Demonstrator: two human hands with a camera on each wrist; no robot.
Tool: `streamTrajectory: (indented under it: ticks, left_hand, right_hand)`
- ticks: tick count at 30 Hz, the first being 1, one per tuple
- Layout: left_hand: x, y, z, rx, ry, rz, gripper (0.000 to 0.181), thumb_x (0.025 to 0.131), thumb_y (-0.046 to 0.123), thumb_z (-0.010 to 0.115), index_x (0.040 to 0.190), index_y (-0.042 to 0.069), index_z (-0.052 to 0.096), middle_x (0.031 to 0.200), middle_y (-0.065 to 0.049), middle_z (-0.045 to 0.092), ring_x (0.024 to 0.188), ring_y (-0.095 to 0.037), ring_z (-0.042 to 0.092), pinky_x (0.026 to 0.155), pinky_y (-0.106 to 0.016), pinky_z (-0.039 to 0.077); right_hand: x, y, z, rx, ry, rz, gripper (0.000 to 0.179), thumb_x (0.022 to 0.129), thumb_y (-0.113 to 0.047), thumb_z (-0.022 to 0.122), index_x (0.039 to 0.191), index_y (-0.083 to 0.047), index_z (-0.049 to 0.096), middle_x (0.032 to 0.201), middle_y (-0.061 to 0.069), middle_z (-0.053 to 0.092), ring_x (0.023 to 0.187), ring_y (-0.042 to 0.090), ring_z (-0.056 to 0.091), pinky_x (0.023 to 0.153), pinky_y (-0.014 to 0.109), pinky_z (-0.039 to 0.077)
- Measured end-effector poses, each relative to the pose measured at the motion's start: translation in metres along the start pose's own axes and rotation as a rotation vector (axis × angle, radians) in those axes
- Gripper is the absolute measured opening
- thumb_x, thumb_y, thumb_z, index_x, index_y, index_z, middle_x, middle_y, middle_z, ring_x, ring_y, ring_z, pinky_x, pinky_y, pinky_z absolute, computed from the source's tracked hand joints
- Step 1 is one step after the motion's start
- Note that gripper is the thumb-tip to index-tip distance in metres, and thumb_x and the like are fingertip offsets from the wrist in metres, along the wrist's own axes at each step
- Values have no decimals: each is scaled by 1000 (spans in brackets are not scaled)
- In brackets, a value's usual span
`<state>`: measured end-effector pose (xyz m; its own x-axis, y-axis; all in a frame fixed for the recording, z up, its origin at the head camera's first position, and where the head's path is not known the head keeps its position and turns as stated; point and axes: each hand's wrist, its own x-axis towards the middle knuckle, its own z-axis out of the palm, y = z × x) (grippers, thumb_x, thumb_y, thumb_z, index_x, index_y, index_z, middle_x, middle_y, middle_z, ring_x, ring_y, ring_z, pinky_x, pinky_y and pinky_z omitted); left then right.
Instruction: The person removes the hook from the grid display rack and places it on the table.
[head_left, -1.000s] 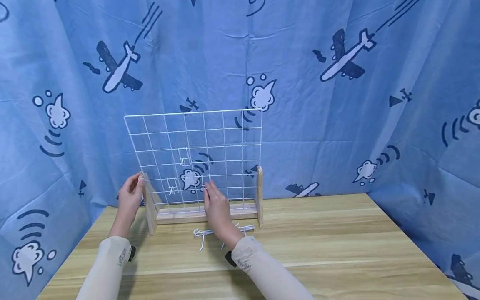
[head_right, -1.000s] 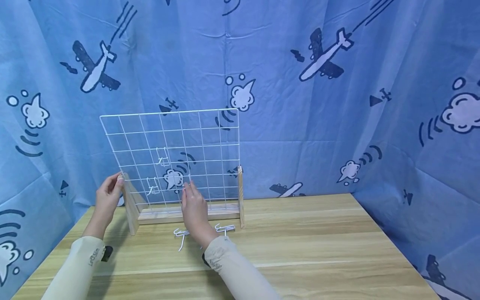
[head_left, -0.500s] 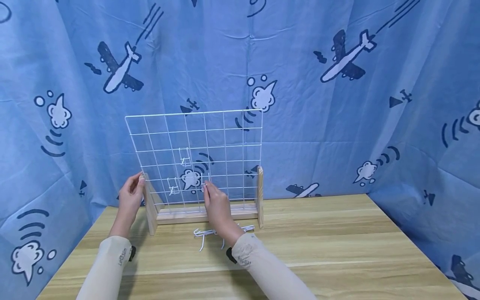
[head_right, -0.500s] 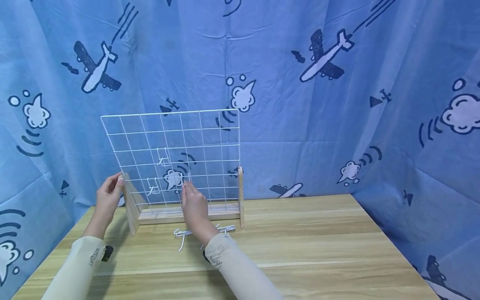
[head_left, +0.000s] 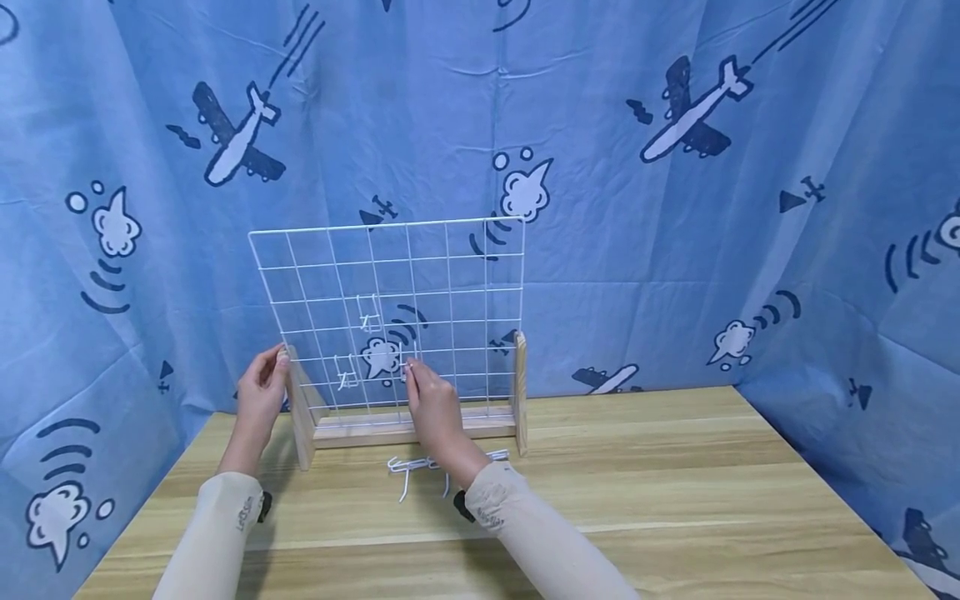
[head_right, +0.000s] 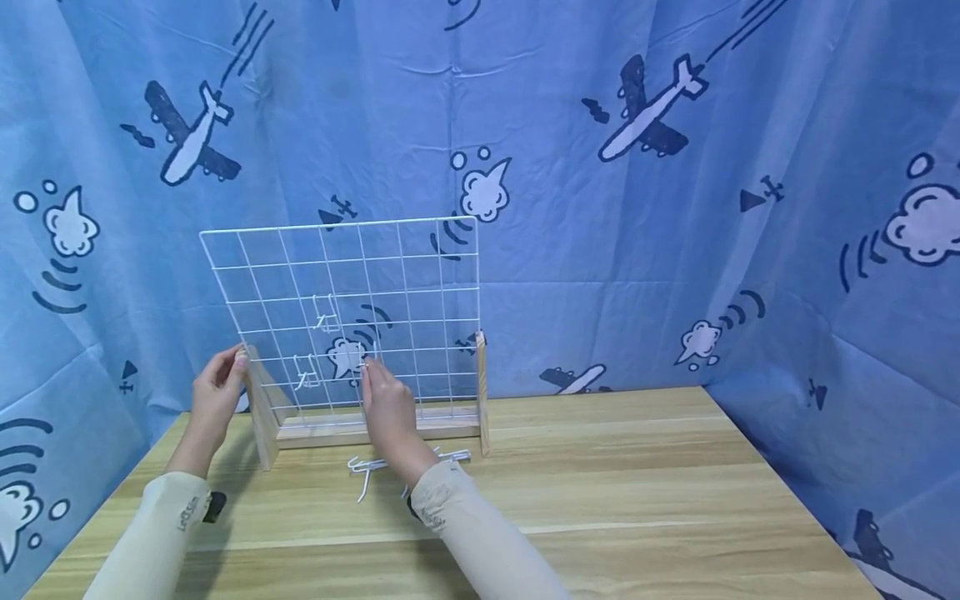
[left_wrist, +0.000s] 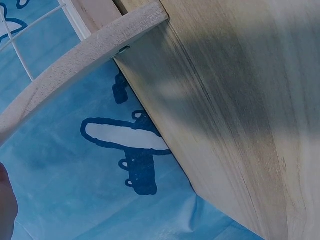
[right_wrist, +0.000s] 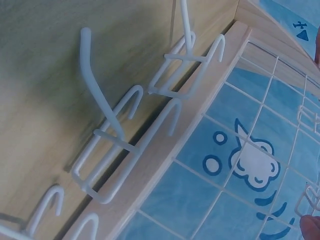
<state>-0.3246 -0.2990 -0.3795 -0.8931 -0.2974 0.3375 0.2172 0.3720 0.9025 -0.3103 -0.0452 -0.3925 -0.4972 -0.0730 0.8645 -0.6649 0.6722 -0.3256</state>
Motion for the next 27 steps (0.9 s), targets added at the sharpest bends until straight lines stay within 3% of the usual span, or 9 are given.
streamTrajectory:
  ticks: [11,20,27]
  left_hand:
    - [1,0,1,-1,4,0,49,103,35,41,143,6,42,138,-13,46,130,-25,41,109,-26,36]
    - [1,1,0,-5,5,-6,49,103,34,41,143,6,42,140,-14,45,131,-26,40,112,-35,34]
    - [0,3,1,-11,10,20,49,103,33,42,142,3,43,138,-14,47,130,-25,41,109,-24,36]
  right_hand:
    - [2,-2,-8,12,-25,-11,20,95,-8,59,111,3,67,107,16,69,97,27,68,82,29,57]
    - [1,4,-20,39,-36,-54,19,93,-4,62,110,2,67,106,16,70,95,25,69,80,29,57]
    - [1,10,-33,41,-9,-122,18,91,-3,64,108,3,68,102,16,71,93,26,69,79,29,58]
